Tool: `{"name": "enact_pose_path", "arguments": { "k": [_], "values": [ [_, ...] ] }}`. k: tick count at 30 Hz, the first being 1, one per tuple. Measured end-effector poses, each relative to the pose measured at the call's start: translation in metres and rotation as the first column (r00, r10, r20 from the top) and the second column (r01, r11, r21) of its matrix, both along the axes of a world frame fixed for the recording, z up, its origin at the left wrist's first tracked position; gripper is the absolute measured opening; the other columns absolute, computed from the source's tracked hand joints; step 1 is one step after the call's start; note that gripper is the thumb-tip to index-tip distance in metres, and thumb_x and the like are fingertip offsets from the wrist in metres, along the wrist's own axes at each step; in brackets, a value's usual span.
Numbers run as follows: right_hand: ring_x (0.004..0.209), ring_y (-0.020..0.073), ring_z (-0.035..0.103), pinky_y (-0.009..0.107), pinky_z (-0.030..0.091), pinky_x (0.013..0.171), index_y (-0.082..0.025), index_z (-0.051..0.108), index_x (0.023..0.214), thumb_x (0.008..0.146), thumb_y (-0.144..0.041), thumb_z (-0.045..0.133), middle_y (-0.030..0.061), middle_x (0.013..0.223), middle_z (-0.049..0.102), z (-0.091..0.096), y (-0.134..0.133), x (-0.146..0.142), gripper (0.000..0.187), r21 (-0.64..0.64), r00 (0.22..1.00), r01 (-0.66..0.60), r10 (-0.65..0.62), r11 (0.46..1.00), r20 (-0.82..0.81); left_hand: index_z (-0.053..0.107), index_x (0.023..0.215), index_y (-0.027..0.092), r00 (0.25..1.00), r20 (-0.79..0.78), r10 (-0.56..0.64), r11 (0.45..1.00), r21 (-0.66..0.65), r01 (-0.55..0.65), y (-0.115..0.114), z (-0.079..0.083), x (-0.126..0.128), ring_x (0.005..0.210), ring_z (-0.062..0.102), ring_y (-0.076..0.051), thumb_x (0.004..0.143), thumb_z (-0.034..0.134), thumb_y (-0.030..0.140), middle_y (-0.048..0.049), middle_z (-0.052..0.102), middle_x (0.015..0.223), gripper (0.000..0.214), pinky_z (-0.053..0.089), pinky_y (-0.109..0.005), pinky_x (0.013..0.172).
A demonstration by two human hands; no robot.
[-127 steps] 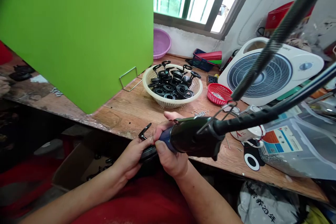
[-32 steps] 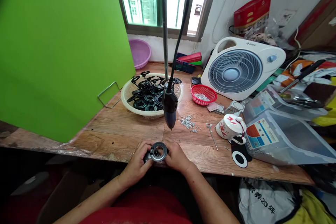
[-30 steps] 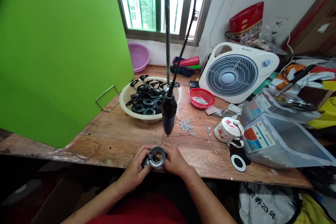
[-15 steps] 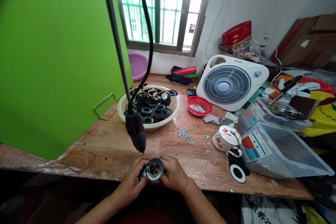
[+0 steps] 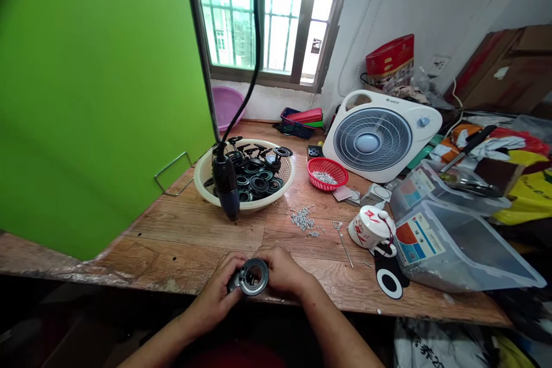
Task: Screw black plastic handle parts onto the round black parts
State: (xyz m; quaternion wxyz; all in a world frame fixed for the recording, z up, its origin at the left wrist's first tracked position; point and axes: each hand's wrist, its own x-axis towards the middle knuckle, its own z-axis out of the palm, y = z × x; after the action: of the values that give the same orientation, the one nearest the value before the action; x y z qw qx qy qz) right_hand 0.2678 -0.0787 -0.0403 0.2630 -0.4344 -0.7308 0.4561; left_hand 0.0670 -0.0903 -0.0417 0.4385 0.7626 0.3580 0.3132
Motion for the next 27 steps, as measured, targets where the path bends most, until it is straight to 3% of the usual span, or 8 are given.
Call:
{"name": "enact_pose_path", "arguments": {
  "k": [6, 8, 11, 12, 14, 19, 23, 27],
  "values": [
    [0.067, 0.013, 0.054, 0.023, 0.043, 0.061, -0.014, 0.067, 0.077, 0.082, -0.03, 0.061, 0.0014, 0.074, 0.061, 0.0, -0.002, 0.009, 0.018, -0.029, 0.989, -0.043, 0.039, 0.999, -0.14, 0.057, 0.098, 0.018, 0.999, -0.04, -0.007, 0.998, 0.061, 0.01, 0.0, 0.0, 0.002, 0.104, 0.047, -0.022, 0.08, 0.054, 0.013, -0.0083, 0.052, 0.107, 0.019, 0.039, -0.035, 0.091],
    [0.068, 0.0143, 0.055, 0.025, 0.044, 0.064, -0.015, 0.066, 0.076, 0.082, -0.033, 0.062, 0.0022, 0.073, 0.061, 0.007, 0.001, 0.013, 0.02, 0.065, 0.974, 0.145, -0.131, 0.987, -0.187, 0.059, 0.095, 0.018, 0.999, -0.054, 0.004, 0.996, 0.086, 0.001, 0.002, 0.0, 0.003, 0.102, 0.047, -0.023, 0.08, 0.055, 0.014, -0.0083, 0.054, 0.105, 0.016, 0.039, -0.035, 0.09],
    [0.085, 0.0183, 0.056, 0.032, 0.046, 0.078, -0.019, 0.063, 0.096, 0.084, -0.035, 0.059, 0.0054, 0.091, 0.061, 0.033, 0.014, 0.015, 0.021, 0.195, 0.789, 0.563, -0.451, 0.803, -0.418, 0.06, 0.096, 0.019, 1.0, -0.014, -0.01, 0.996, 0.087, 0.012, 0.001, -0.001, 0.003, 0.101, 0.047, -0.024, 0.08, 0.055, 0.015, -0.0082, 0.056, 0.104, 0.018, 0.039, -0.037, 0.09],
    [0.094, 0.02, 0.055, 0.035, 0.045, 0.084, -0.021, 0.059, 0.109, 0.085, -0.037, 0.059, 0.0069, 0.102, 0.059, 0.045, 0.02, 0.014, 0.029, 0.201, 0.727, 0.626, -0.47, 0.754, -0.5, 0.06, 0.098, 0.019, 1.0, 0.026, -0.013, 0.999, 0.051, 0.011, -0.001, -0.002, 0.002, 0.101, 0.048, -0.024, 0.08, 0.056, 0.016, -0.0083, 0.057, 0.104, 0.018, 0.038, -0.038, 0.091],
    [0.11, 0.023, 0.05, 0.039, 0.042, 0.093, -0.024, 0.046, 0.129, 0.083, -0.04, 0.06, 0.0085, 0.122, 0.052, 0.069, 0.031, 0.009, 0.05, 0.195, 0.704, 0.589, -0.379, 0.784, -0.601, 0.058, 0.101, 0.019, 0.988, 0.154, 0.027, 0.991, -0.13, -0.007, -0.006, -0.003, 0.0, 0.101, 0.051, -0.023, 0.081, 0.058, 0.021, -0.0084, 0.059, 0.106, 0.02, 0.04, -0.037, 0.092],
    [0.086, 0.0208, 0.057, 0.037, 0.048, 0.078, -0.022, 0.054, 0.117, 0.081, -0.047, 0.06, 0.005, 0.094, 0.058, 0.098, 0.039, -0.014, 0.045, 0.097, 0.777, 0.204, -0.101, 0.974, -0.621, 0.058, 0.09, 0.017, 0.793, 0.426, 0.436, 0.705, -0.709, -0.007, -0.016, 0.008, -0.004, 0.089, 0.059, -0.018, 0.079, 0.064, 0.031, -0.0066, 0.065, 0.098, 0.019, 0.047, -0.031, 0.083],
    [0.074, 0.0175, 0.053, 0.032, 0.047, 0.066, -0.022, 0.051, 0.12, 0.078, -0.046, 0.062, 0.003, 0.086, 0.055, 0.093, 0.023, -0.039, 0.05, -0.002, 0.713, 0.217, -0.16, 0.976, -0.683, 0.059, 0.085, 0.015, 0.67, 0.325, 0.668, 0.455, -0.89, -0.022, -0.014, 0.021, -0.005, 0.071, 0.061, -0.015, 0.071, 0.072, 0.034, -0.0041, 0.065, 0.082, 0.026, 0.05, -0.027, 0.066],
    [0.067, 0.0152, 0.051, 0.03, 0.045, 0.06, -0.022, 0.051, 0.116, 0.075, -0.041, 0.067, 0.002, 0.082, 0.053, 0.094, -0.001, -0.062, 0.048, 0.003, 0.607, 0.321, -0.203, 0.947, -0.769, 0.058, 0.083, 0.017, 0.649, 0.222, 0.728, 0.359, -0.93, -0.084, -0.014, 0.026, -0.002, 0.063, 0.059, -0.012, 0.07, 0.072, 0.037, -0.002, 0.066, 0.076, 0.028, 0.046, -0.022, 0.055]
  ]
}}
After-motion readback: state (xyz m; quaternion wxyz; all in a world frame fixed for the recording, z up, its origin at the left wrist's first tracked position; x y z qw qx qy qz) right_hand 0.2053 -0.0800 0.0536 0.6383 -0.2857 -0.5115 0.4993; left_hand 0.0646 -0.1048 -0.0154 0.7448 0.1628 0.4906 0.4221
